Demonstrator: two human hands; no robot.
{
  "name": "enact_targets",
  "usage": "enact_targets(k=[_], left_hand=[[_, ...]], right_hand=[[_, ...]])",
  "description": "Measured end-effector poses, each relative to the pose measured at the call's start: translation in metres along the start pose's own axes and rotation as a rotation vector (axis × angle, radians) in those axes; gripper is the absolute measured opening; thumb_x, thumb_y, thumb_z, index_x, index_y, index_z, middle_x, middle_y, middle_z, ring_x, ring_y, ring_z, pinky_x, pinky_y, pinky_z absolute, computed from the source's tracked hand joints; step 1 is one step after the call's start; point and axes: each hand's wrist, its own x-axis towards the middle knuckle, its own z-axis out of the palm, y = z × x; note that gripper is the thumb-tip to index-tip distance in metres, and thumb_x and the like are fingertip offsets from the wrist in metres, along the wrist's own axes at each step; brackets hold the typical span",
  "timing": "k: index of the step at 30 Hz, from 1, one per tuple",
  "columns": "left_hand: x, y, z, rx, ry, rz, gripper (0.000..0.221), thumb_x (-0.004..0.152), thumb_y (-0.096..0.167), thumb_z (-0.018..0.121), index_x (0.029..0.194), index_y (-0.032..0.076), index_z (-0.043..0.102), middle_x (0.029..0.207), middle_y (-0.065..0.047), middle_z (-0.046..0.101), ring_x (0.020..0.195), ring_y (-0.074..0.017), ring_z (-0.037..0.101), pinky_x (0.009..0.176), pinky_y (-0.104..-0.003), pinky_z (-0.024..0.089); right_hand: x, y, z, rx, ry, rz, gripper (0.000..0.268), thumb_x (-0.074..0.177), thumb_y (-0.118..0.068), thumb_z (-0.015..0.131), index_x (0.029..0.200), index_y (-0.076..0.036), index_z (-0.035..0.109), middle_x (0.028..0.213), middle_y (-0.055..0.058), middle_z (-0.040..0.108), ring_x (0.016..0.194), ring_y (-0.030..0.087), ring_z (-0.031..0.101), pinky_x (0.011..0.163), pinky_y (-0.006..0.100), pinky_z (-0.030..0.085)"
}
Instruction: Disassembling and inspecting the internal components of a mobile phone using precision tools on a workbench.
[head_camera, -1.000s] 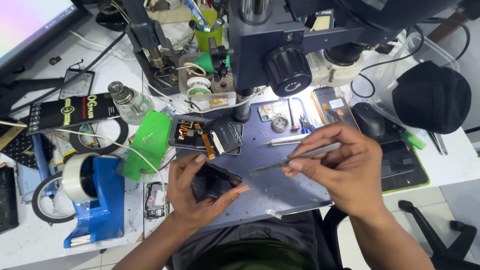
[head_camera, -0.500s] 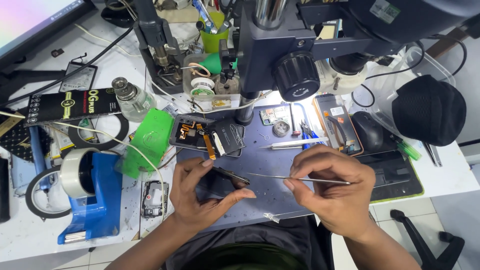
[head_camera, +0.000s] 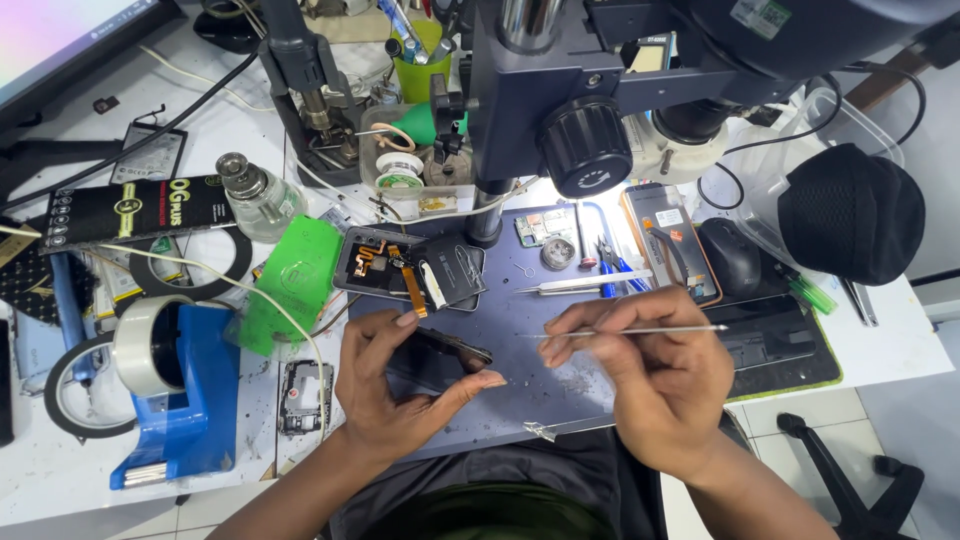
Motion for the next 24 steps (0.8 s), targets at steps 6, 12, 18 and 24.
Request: enact_targets(k=[6,12,18,24], left_hand=[[-0.003,-0.001,0.001,0.013,-0.002,-0.001,0.097,0.068,0.050,0.104,0.135,0.004,0.050,0.116,-0.008,0.064,0.094,-0.0280,0.063,0.079,-0.036,0.058],[-0.005,-0.002,0.000,0.001,-0.013,0.029,0.097,0.070,0.048,0.104,0.137,0.003,0.050,0.121,-0.008,0.063,0.093,-0.0287,0.061,0.079,-0.038,0.057],[-0.006,-0.003,-0.001,0.001,-0.027,0.025,0.095,0.073,0.049,0.102,0.137,0.003,0.050,0.123,-0.009,0.061,0.096,-0.0295,0.062,0.080,-0.039,0.057],[-0.009,-0.005,0.000,-0.010,-0.030,0.020,0.095,0.073,0.048,0.103,0.138,0.004,0.049,0.126,-0.009,0.061,0.097,-0.0290,0.062,0.082,-0.039,0.057]], right_hand=[[0.000,-0.006,0.012,-0.223,0.019,-0.125,0.017,0.082,-0.004,0.076,0.087,0.003,0.061,0.076,0.019,0.071,0.075,0.033,0.083,0.068,0.038,0.074],[0.004,-0.011,0.018,-0.261,-0.061,-0.143,0.022,0.097,-0.012,0.060,0.096,0.009,0.067,0.090,0.021,0.078,0.080,0.030,0.085,0.073,0.031,0.074],[-0.003,0.001,0.016,-0.202,-0.084,-0.152,0.017,0.096,-0.007,0.063,0.099,0.008,0.069,0.095,0.022,0.077,0.089,0.033,0.084,0.083,0.035,0.074],[0.000,0.001,0.017,-0.196,-0.102,-0.161,0.019,0.096,-0.008,0.062,0.099,0.009,0.069,0.095,0.023,0.077,0.089,0.034,0.084,0.083,0.036,0.074]])
